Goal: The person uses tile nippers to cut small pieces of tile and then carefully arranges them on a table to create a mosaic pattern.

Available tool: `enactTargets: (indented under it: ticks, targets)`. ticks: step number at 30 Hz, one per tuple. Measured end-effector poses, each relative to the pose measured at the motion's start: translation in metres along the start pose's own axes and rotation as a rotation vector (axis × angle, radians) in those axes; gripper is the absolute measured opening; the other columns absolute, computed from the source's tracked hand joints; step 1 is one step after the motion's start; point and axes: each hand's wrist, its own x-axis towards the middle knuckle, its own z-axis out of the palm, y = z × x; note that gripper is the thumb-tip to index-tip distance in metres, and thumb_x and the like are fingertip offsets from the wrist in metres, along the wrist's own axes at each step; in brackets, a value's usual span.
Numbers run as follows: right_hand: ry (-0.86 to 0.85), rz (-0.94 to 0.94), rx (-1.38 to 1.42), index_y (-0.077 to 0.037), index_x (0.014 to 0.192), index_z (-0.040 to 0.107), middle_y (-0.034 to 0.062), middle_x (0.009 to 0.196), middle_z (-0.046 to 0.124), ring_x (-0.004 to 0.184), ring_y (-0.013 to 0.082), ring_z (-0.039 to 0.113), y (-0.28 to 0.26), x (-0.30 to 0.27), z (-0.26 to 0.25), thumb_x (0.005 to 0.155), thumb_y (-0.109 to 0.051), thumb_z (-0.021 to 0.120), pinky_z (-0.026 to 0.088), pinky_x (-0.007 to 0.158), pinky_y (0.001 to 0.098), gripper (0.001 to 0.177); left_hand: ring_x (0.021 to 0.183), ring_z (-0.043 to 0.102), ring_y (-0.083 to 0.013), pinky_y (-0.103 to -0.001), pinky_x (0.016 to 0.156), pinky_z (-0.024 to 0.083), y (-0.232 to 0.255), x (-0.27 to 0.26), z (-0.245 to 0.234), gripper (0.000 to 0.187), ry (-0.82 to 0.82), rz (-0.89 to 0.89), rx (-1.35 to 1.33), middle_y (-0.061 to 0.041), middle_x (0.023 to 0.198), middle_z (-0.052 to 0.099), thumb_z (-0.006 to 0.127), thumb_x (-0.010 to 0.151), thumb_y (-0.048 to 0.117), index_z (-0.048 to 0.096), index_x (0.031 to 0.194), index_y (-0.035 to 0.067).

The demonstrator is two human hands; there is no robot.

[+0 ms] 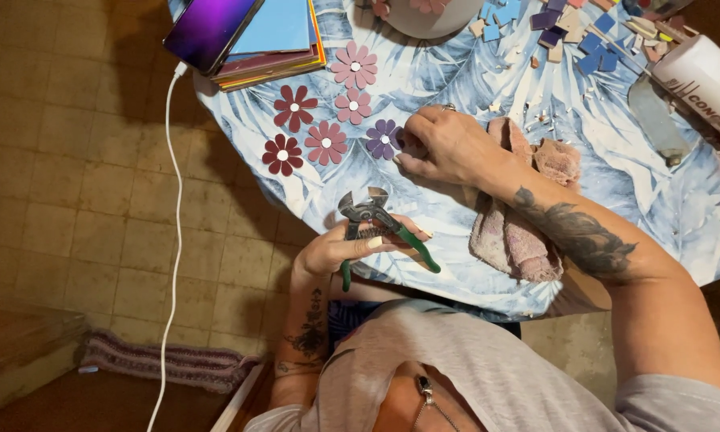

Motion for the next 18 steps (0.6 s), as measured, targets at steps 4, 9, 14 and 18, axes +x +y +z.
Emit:
enactTargets:
  ticks: [4,9,14,18]
  targets:
    - [-0.003,0.032,0.019,-0.009,0.079,0.053,0.0074,0.069,0.051,0.066,0.0242,0.058,-0.002,-0.006,-0.01,0.073,-0.03,0.061,0.049,0.055,0.0335,0.023,0.114,0.042,-0.0299,-0.043,0.099,0.027,0.001,0.0,0.0,0.045,-0.001,0.008,0.005,-0.024,0.117,0.048,0.046,0.086,0.029,0.042,0.117,-0.004]
    - [0.224,0.051,0.002,-0.01,0.086,0.053,0.0092,0.077,0.051,0.074,0.0297,0.057,0.008,-0.048,-0.026,0.08,-0.033,0.06,0.047,0.061,0.0379,0.024,0.114,0.042,-0.0287,-0.043,0.099,0.028,-0.004,0.0,-0.005,0.048,-0.029,-0.002,-0.042,-0.024,0.118,0.047,0.047,0.085,0.029,0.041,0.119,-0.004]
    - [0.011,0.463,-0.423,-0.017,0.111,0.051,0.0117,0.111,0.045,0.106,0.0369,0.038,-0.057,-0.093,-0.061,0.072,-0.054,0.05,0.039,0.068,0.0556,0.054,0.115,0.041,-0.0296,-0.043,0.099,0.028,0.0,0.004,-0.004,0.045,-0.077,0.01,-0.007,-0.024,0.118,0.047,0.045,0.085,0.027,0.041,0.118,-0.004]
    - [0.106,0.391,-0.542,-0.019,0.11,0.051,0.0069,0.113,0.042,0.095,0.032,0.043,-0.041,-0.113,-0.037,0.063,-0.033,0.055,0.042,0.063,0.0425,0.05,0.117,0.039,-0.0307,-0.043,0.1,0.027,-0.008,0.007,-0.009,0.043,-0.144,0.021,-0.002,-0.026,0.12,0.045,0.043,0.088,0.025,0.04,0.119,-0.004]
